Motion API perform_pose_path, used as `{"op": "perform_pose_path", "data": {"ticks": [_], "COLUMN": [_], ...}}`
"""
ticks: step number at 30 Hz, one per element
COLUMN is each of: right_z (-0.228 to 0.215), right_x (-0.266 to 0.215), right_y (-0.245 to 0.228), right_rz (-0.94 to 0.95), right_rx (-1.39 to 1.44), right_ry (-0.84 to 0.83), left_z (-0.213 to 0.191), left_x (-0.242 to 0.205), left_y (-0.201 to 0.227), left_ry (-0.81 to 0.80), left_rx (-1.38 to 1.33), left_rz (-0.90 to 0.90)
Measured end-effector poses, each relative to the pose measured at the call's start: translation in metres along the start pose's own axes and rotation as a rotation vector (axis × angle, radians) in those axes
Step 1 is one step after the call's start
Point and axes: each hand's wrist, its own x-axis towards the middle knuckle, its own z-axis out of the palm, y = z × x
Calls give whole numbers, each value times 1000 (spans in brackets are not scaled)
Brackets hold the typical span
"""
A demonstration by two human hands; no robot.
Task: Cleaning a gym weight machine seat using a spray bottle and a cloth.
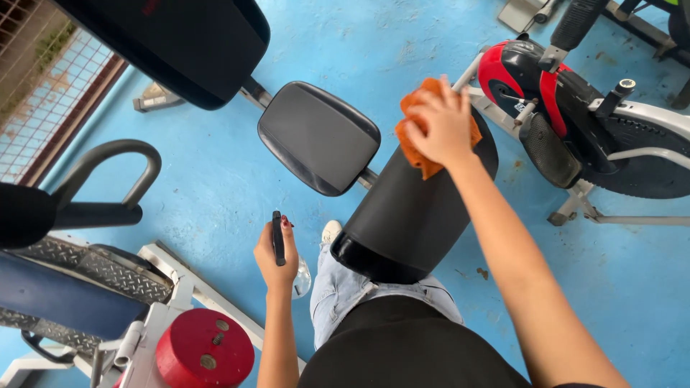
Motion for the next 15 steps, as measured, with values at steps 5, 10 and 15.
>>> {"op": "perform_pose_path", "data": {"ticks": [5,10,15], "right_z": [18,-49,8], "right_x": [-39,-102,-203], "right_y": [-133,-198,-54], "right_rz": [-116,-241,52], "right_rx": [88,323,108], "right_ry": [-151,-78,7], "left_z": [-2,-6,-11], "left_x": [-9,-9,-10], "left_y": [-3,4,10], "left_ry": [28,-6,-17], "left_rx": [-13,-42,-18], "left_rz": [-22,13,67]}}
